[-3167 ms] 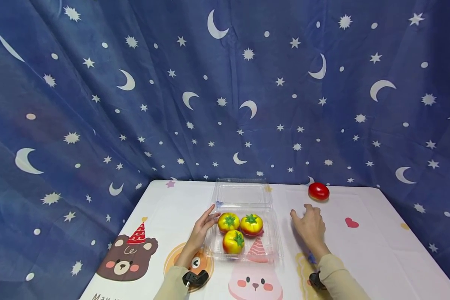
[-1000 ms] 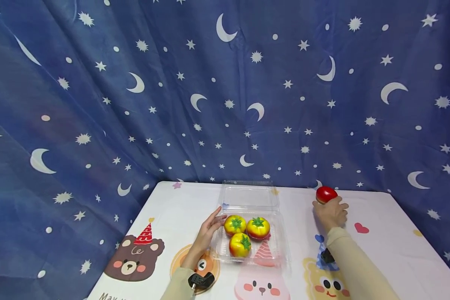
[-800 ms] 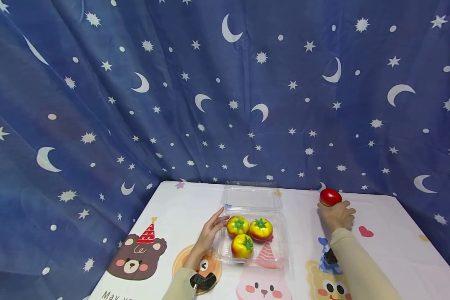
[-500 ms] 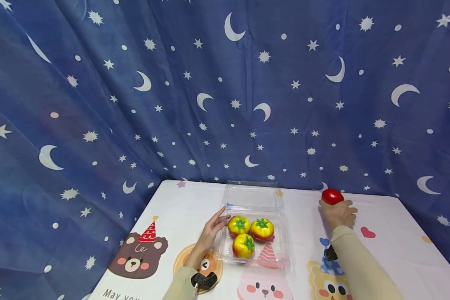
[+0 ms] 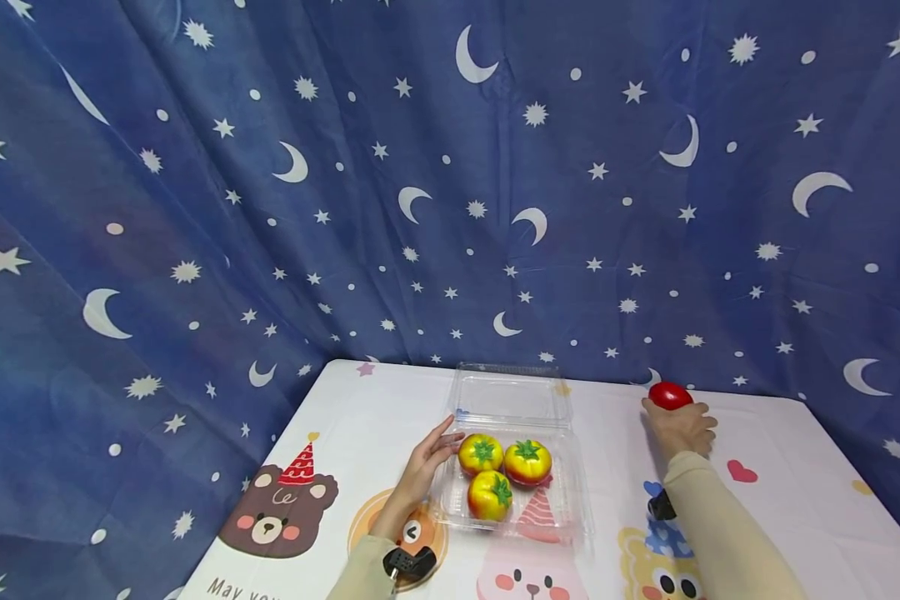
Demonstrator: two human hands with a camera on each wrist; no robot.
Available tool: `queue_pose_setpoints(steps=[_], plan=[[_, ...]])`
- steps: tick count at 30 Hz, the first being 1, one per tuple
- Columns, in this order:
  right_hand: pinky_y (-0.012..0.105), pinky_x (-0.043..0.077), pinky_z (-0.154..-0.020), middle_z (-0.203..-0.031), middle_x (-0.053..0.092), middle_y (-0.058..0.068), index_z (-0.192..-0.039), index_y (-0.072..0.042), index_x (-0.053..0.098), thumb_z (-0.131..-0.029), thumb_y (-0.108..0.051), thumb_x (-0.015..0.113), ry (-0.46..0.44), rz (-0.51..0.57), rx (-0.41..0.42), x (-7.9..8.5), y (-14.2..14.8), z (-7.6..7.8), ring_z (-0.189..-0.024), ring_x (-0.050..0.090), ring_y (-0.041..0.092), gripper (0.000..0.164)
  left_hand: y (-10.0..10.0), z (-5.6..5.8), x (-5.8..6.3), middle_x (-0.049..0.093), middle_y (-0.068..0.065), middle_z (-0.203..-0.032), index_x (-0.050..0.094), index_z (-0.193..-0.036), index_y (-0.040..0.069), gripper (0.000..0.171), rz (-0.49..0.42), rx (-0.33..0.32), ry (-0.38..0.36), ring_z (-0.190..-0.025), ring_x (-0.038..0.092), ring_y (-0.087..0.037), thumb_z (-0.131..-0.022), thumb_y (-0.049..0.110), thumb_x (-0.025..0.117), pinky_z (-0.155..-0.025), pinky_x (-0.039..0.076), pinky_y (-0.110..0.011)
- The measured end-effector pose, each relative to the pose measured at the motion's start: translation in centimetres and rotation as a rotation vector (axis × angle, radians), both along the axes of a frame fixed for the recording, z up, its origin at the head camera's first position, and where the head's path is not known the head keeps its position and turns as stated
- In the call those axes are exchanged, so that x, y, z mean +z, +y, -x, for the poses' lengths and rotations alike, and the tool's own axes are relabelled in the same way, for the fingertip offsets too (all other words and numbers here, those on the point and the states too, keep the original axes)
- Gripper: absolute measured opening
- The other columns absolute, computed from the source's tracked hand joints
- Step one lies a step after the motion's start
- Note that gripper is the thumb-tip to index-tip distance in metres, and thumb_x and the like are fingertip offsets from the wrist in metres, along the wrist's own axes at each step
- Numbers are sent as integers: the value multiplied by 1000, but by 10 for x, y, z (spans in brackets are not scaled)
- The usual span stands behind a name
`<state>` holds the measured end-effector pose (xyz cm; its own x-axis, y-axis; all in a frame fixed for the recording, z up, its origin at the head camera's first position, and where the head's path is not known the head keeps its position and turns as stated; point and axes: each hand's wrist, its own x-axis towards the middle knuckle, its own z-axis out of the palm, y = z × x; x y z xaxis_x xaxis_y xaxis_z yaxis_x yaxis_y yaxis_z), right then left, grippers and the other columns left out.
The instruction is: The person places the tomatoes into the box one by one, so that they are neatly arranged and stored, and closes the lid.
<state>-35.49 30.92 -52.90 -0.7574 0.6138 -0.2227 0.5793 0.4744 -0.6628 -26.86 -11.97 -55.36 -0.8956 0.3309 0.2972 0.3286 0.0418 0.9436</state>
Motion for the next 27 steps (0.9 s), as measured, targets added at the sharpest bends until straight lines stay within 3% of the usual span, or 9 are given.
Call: queue_pose_setpoints(steps=[11,17,27], plan=[[64,39,-102,-141,20,41,-147,15,6,-90,-53,53,-11,52,-6,1,5,2,-132,25,54,100,-1,2,0,49,-38,-134,25,-149,-13,52,-11,-6,-2,-116,57,-48,-101,-3,41,-102,46,-30],[62,38,-104,-143,22,40,-147,15,8,-90,-54,51,-18,29,-21,1,3,7,-134,25,52,99,-1,3,0,51,-38,-132,26,-148,-14,51,-7,11,30,-113,60,-46,-101,-3,41,-102,47,-36],[62,41,-101,-140,24,40,-146,16,10,-92,-51,49,-36,2,-34,-3,2,3,-132,27,52,95,-1,0,-1,52,-32,-135,28,-151,-7,53,-16,14,-32,-117,59,-42,-101,0,42,-99,44,-21]])
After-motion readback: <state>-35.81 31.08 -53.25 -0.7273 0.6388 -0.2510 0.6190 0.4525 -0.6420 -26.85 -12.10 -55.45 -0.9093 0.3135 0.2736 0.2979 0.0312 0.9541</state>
